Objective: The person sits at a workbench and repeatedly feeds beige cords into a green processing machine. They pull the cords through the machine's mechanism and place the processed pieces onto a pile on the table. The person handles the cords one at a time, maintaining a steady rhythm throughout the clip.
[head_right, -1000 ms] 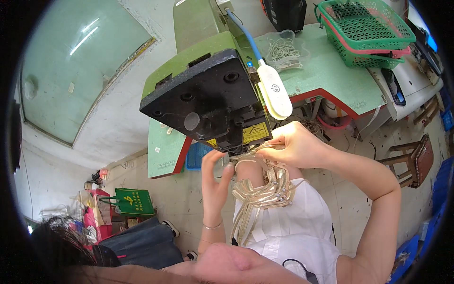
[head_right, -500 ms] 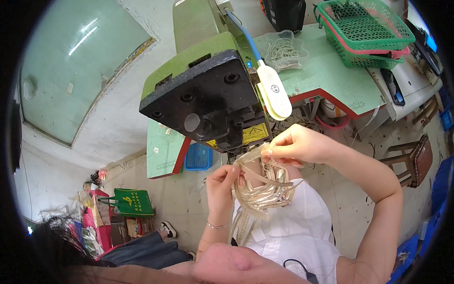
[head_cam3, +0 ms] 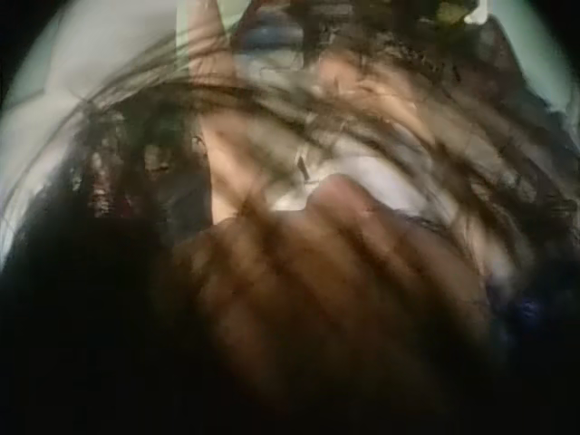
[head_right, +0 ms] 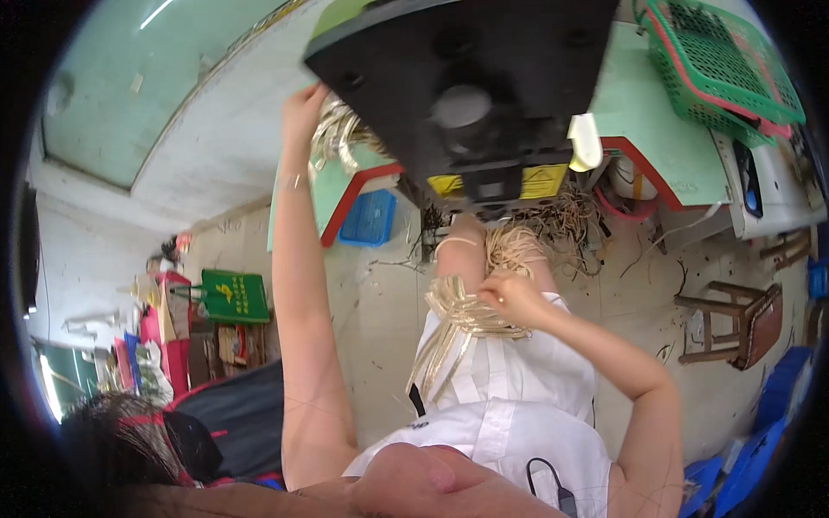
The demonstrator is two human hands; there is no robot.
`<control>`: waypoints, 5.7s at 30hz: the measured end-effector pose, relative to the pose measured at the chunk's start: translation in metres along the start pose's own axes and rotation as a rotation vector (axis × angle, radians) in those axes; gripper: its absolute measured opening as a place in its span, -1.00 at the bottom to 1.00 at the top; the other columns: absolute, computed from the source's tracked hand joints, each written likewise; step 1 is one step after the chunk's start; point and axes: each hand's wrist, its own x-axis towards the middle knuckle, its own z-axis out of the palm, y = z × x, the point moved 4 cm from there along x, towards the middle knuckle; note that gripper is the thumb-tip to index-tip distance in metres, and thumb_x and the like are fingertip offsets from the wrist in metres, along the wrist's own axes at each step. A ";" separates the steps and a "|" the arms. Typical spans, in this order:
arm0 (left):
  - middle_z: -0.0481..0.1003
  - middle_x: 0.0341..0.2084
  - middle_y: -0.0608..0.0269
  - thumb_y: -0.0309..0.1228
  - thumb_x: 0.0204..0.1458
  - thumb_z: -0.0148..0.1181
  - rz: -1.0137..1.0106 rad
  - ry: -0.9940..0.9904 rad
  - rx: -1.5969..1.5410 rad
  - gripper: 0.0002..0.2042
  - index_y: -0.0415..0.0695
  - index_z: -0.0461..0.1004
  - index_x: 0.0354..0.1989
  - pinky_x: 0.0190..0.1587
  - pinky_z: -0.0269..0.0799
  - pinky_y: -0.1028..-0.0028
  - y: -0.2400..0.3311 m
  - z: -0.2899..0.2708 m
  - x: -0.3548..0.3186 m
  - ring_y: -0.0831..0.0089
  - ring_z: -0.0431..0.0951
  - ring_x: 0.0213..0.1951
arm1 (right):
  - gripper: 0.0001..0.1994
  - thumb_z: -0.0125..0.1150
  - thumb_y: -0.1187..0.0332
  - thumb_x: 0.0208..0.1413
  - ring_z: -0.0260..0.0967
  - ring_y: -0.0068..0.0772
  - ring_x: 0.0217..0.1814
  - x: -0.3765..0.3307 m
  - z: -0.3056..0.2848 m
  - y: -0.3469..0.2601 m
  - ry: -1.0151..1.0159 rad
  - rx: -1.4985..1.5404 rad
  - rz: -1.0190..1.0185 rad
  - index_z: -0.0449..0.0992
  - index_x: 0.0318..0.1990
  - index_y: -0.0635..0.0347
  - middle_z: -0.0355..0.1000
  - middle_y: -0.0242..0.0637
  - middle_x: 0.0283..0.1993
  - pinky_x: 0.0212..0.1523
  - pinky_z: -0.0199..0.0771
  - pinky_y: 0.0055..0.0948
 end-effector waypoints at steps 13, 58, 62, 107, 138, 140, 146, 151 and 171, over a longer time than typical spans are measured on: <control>0.40 -0.16 0.05 -0.26 -0.03 0.17 0.403 0.049 0.249 -0.60 -0.19 0.37 -0.03 0.00 0.22 0.27 0.041 0.029 -0.118 0.11 0.34 -0.03 | -0.82 0.29 0.37 -0.11 0.27 -0.13 -0.17 0.006 0.049 0.006 0.087 0.247 -0.002 0.44 -0.37 0.21 0.33 -0.23 -0.30 -0.15 0.25 -0.30; 0.51 -0.58 0.18 -0.44 0.09 0.01 -0.473 -0.450 -1.190 -0.76 -0.39 0.53 -0.37 -0.60 0.05 0.67 0.134 0.073 -0.260 0.66 0.30 -0.65 | -0.80 0.28 0.32 -0.01 0.33 -0.53 -0.41 0.084 -0.241 -0.096 -0.481 -0.037 -0.352 0.48 -0.35 0.28 0.43 -0.35 -0.46 -0.31 0.36 -0.52; 0.50 -0.60 0.21 -0.46 0.06 0.03 -0.454 -0.354 -1.136 -0.79 -0.38 0.54 -0.41 -0.59 0.05 0.69 0.128 0.061 -0.259 0.69 0.29 -0.64 | -0.81 0.26 0.34 -0.01 0.34 -0.52 -0.39 0.087 -0.233 -0.087 -0.483 -0.088 -0.399 0.47 -0.33 0.29 0.45 -0.33 -0.42 -0.30 0.36 -0.51; 0.48 -0.55 0.25 -0.34 0.17 -0.02 -0.504 -0.352 -1.139 -0.74 -0.32 0.48 -0.30 -0.53 0.25 0.65 0.096 0.056 -0.281 0.58 0.43 -0.56 | -0.69 0.17 0.24 0.02 0.43 -0.19 -0.34 0.032 -0.177 -0.113 -0.107 -0.125 -0.164 0.48 -0.18 0.31 0.45 -0.07 -0.27 -0.33 0.45 -0.38; 0.47 -0.60 0.26 -0.49 0.10 0.08 -0.385 -0.288 -1.014 -0.85 -0.35 0.50 -0.40 -0.63 0.25 0.70 0.130 0.068 -0.265 0.68 0.35 -0.68 | -0.77 -0.01 0.34 0.19 0.06 -0.79 -0.67 -0.002 -0.186 -0.106 -0.028 0.679 0.403 0.41 -0.46 0.26 0.23 -0.53 -0.63 -0.66 0.03 -0.68; 0.46 -0.62 0.27 -0.46 0.12 0.07 -0.437 -0.204 -1.006 -0.82 -0.33 0.50 -0.42 -0.66 0.17 0.69 0.125 0.065 -0.271 0.68 0.32 -0.71 | -0.79 0.05 0.36 0.15 0.10 -0.82 -0.65 0.007 -0.186 -0.115 -0.012 0.584 0.369 0.45 -0.46 0.29 0.29 -0.52 -0.62 -0.64 0.07 -0.69; 0.46 -0.52 0.30 -0.47 0.10 0.08 -0.482 -0.179 -0.951 -0.87 -0.29 0.48 -0.36 -0.48 0.25 0.66 0.116 0.057 -0.280 0.65 0.38 -0.50 | -0.80 0.21 0.33 0.01 0.25 -0.76 -0.55 0.025 -0.186 -0.113 0.017 0.347 0.267 0.54 -0.36 0.33 0.44 -0.38 -0.60 -0.52 0.30 -0.59; 0.44 -0.48 0.34 -0.47 -0.02 0.21 0.012 -0.133 -0.467 -0.85 -0.25 0.47 -0.30 -0.36 0.26 0.62 0.119 0.052 -0.251 0.63 0.39 -0.40 | -0.74 0.26 0.30 -0.06 0.40 -0.45 -0.45 0.036 -0.196 -0.126 0.012 0.143 0.091 0.51 -0.29 0.33 0.45 -0.18 -0.51 -0.39 0.38 -0.46; 0.41 -0.59 0.47 -0.52 0.06 0.12 -0.255 -0.597 -0.674 -0.90 -0.29 0.51 -0.31 -0.48 0.14 0.73 0.115 0.053 -0.234 0.81 0.31 -0.51 | -0.22 -0.39 -0.24 0.14 0.42 -0.43 -0.44 -0.012 -0.177 -0.049 -0.081 1.229 0.318 0.25 0.10 0.41 0.41 -0.10 -0.38 -0.45 0.54 -0.44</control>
